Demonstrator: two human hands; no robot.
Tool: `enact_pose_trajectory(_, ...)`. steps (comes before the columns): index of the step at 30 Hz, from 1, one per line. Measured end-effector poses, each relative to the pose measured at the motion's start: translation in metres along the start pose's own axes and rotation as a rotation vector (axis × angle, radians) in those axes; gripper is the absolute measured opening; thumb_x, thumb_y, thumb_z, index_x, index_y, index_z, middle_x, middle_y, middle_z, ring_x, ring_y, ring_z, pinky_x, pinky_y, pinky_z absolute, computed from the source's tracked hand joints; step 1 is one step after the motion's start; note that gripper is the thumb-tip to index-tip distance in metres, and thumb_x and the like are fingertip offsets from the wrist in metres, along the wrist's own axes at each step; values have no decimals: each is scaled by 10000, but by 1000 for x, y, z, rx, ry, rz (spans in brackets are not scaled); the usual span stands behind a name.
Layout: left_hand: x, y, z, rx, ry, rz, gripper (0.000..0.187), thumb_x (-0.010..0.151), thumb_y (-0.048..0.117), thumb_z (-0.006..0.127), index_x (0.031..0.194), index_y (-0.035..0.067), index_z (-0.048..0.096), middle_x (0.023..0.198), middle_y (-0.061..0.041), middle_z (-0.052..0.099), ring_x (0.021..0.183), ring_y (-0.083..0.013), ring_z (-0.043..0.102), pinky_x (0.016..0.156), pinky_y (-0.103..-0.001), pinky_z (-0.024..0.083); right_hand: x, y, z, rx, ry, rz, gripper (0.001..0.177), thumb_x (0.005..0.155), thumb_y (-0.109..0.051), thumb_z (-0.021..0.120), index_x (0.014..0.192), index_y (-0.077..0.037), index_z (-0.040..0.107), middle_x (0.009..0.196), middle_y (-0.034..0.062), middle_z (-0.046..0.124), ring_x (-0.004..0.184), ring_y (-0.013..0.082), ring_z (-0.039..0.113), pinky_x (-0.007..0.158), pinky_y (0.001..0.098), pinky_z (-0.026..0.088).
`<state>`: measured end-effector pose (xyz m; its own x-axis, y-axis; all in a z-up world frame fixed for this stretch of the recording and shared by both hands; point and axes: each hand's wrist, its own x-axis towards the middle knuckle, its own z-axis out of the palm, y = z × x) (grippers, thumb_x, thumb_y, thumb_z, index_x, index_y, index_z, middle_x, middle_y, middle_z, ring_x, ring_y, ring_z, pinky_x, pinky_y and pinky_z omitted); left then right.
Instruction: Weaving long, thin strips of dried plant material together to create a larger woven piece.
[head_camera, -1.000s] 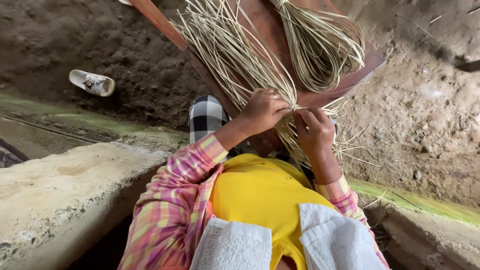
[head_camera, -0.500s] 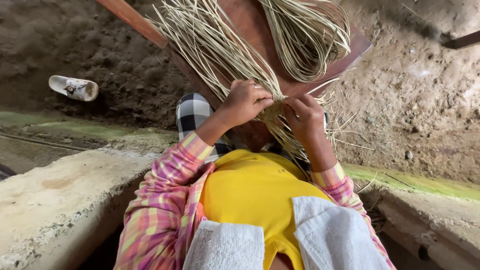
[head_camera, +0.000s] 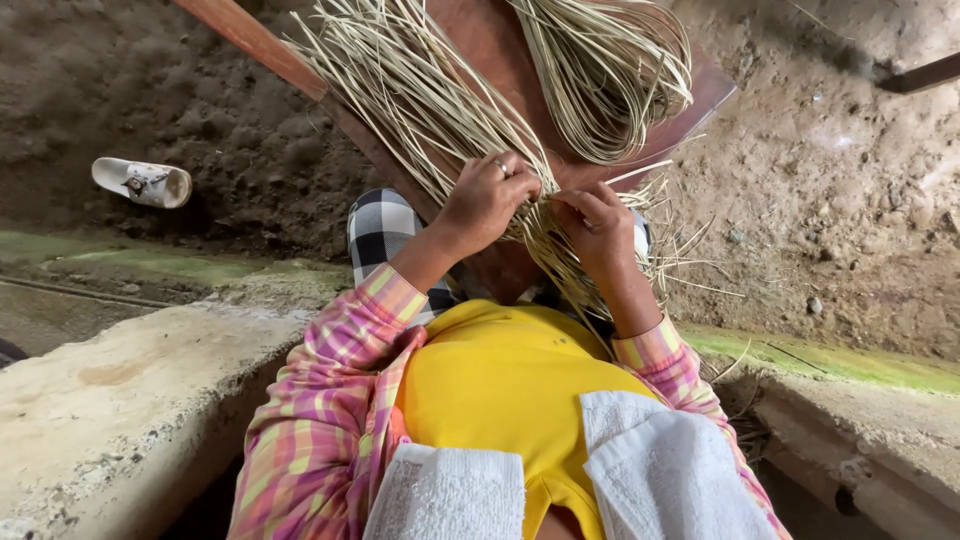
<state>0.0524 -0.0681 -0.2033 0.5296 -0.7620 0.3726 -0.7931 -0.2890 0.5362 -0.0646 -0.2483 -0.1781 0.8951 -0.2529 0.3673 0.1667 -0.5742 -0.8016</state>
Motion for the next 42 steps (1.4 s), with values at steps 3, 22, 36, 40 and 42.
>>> enact_pose_trajectory(3,-10,-6,26,-141,93,-69,58,988,235,716,1043,224,700,911,32,614,863,-227,677,793,-381,551,-1,2,0,9,8,22,148,929,-31,793,1044,-123,796,844,113,654,685,300,649,606,426,538)
enact_pose_trajectory(22,-7,64,-13,-613,104,-637,105,952,55,679,1019,32,757,837,-187,743,829,-306,760,665,-396,625,6,-14,-3,-102,93,-37,144,838,-26,824,952,-88,762,928,122,658,759,350,679,663,448,561)
enact_pose_trajectory(36,-8,64,-19,-530,130,-580,53,964,46,695,996,22,731,832,-170,733,783,-257,726,648,-383,622,-8,-37,-15,-53,-89,-90,109,864,-146,815,868,-147,706,973,46,684,876,302,648,774,428,501)
enact_pose_trajectory(40,-11,62,-18,-498,109,-598,79,933,92,740,985,36,761,836,-146,759,799,-217,742,620,-377,616,-13,-37,-15,-172,-162,-90,75,888,-226,785,923,-196,726,1115,17,708,981,287,639,837,420,464)
enact_pose_trajectory(42,-13,65,-23,-454,116,-588,83,932,101,752,982,38,768,839,-148,767,806,-253,761,618,-386,620,-15,-37,-13,-175,-194,-105,72,878,-218,780,928,-211,728,1148,8,710,993,282,633,837,416,456)
